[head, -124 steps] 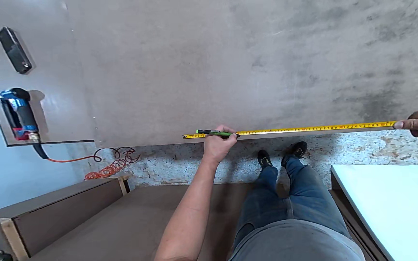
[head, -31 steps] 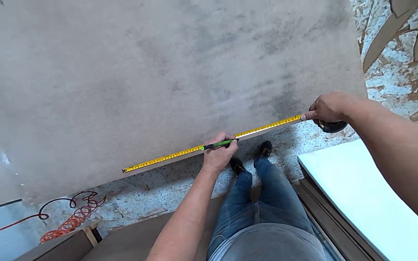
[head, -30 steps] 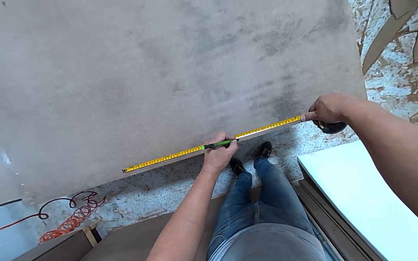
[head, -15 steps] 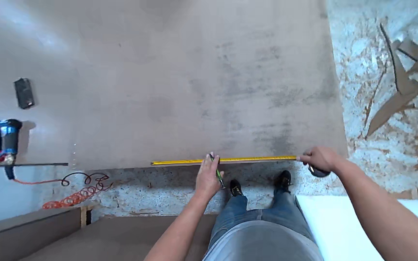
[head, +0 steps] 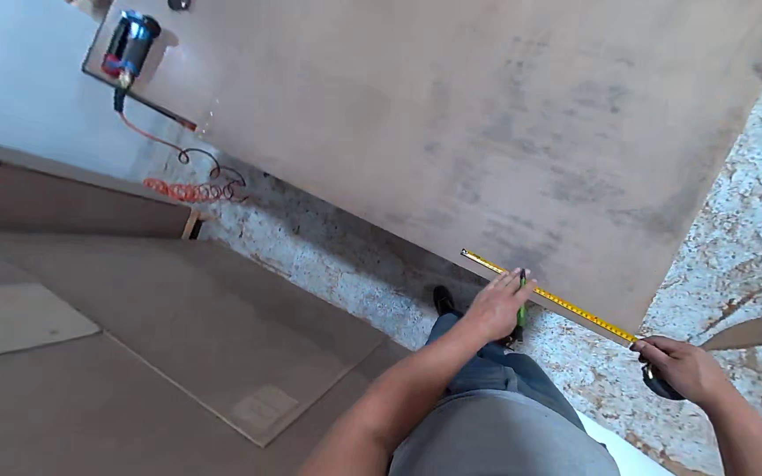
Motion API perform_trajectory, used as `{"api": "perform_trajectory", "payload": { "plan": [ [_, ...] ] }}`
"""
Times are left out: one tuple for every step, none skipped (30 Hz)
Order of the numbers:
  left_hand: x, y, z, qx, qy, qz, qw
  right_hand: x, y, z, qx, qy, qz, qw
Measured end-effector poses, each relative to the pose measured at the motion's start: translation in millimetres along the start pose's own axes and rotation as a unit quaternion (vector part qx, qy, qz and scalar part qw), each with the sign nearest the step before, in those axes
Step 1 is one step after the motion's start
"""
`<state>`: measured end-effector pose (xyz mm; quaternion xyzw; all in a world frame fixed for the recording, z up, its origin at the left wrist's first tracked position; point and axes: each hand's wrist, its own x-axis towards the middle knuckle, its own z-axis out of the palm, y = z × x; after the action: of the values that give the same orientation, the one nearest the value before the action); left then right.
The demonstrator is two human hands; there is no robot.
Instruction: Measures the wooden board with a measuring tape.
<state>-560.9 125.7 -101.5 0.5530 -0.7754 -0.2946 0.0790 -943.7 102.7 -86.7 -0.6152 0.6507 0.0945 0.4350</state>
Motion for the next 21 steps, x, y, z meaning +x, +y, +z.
{"api": "perform_trajectory", "payload": {
  "plan": [
    [-6.3, -10.3, -0.5, 0.003, 0.010, 0.006, 1.000, 2.6, -2.9, -0.9, -0.003, 0.000, -0.005, 1.000],
    [-12.9, -21.8, -0.9, 0.006, 0.018, 0.024, 1.000, 5.6, -5.2, -1.2, -0.006, -0.001, -0.009, 1.000],
    [-18.8, -33.7, -0.8, 0.007, 0.025, 0.048, 0.998, 9.5, -6.8, -1.0, -0.012, -0.003, -0.011, 1.000],
    [-23.6, -43.8, -1.2, 0.009, 0.034, 0.069, 0.997, 12.7, -8.8, -0.9, -0.017, -0.006, -0.012, 1.000],
    [-27.3, -50.9, -3.2, 0.010, 0.041, 0.080, 0.996, 15.1, -10.5, -1.5, -0.023, -0.008, -0.013, 1.000],
    [-29.6, -55.2, -6.0, 0.010, 0.042, 0.084, 0.995, 16.3, -11.7, -2.7, -0.029, -0.009, -0.016, 0.999],
    [-31.1, -57.1, -9.2, 0.010, 0.041, 0.085, 0.995, 15.7, -12.9, -4.6, -0.032, -0.015, -0.019, 0.999],
    [-31.2, -58.2, -12.5, 0.009, 0.036, 0.085, 0.996, 14.7, -12.8, -6.7, -0.029, -0.022, -0.021, 0.999],
    [-30.3, -59.1, -14.6, 0.012, 0.034, 0.086, 0.996, 13.3, -11.5, -8.6, -0.020, -0.030, -0.024, 0.999],
    [-29.6, -59.4, -15.2, 0.012, 0.037, 0.087, 0.995, 11.4, -8.7, -9.4, -0.008, -0.038, -0.027, 0.999],
    [-29.5, -58.9, -14.6, 0.009, 0.044, 0.088, 0.995, 9.9, -6.0, -9.5, 0.000, -0.043, -0.028, 0.999],
    [-29.5, -58.1, -13.3, 0.006, 0.055, 0.089, 0.995, 8.7, -5.5, -9.1, 0.001, -0.045, -0.027, 0.999],
    [-29.4, -57.4, -11.8, 0.003, 0.067, 0.089, 0.994, 8.9, -6.0, -8.0, -0.004, -0.044, -0.022, 0.999],
    [-29.1, -57.0, -10.6, -0.001, 0.077, 0.086, 0.993, 10.2, -7.1, -7.2, -0.013, -0.042, -0.016, 0.999],
    [-29.0, -56.7, -9.3, -0.004, 0.086, 0.082, 0.993, 11.7, -8.6, -6.8, -0.025, -0.040, -0.009, 0.999],
    [-28.7, -56.4, -7.4, -0.006, 0.096, 0.080, 0.992, 12.3, -10.7, -6.4, -0.034, -0.038, -0.003, 0.999],
    [-28.2, -55.7, -5.5, -0.008, 0.105, 0.078, 0.991, 12.1, -11.9, -6.3, -0.039, -0.035, 0.001, 0.999],
    [-27.4, -54.1, -3.8, -0.008, 0.112, 0.076, 0.991, 11.9, -12.0, -6.7, -0.041, -0.034, 0.006, 0.999],
    [-26.4, -51.9, -2.5, -0.006, 0.119, 0.072, 0.990, 11.8, -11.7, -7.5, -0.039, -0.035, 0.012, 0.999],
    [-25.6, -49.3, -1.4, -0.002, 0.127, 0.069, 0.990, 12.3, -10.9, -8.4, -0.032, -0.038, 0.017, 0.999],
    [-25.1, -47.3, 0.0, 0.001, 0.135, 0.065, 0.989, 12.8, -11.4, -9.3, -0.019, -0.044, 0.020, 0.999]
  ]
}}
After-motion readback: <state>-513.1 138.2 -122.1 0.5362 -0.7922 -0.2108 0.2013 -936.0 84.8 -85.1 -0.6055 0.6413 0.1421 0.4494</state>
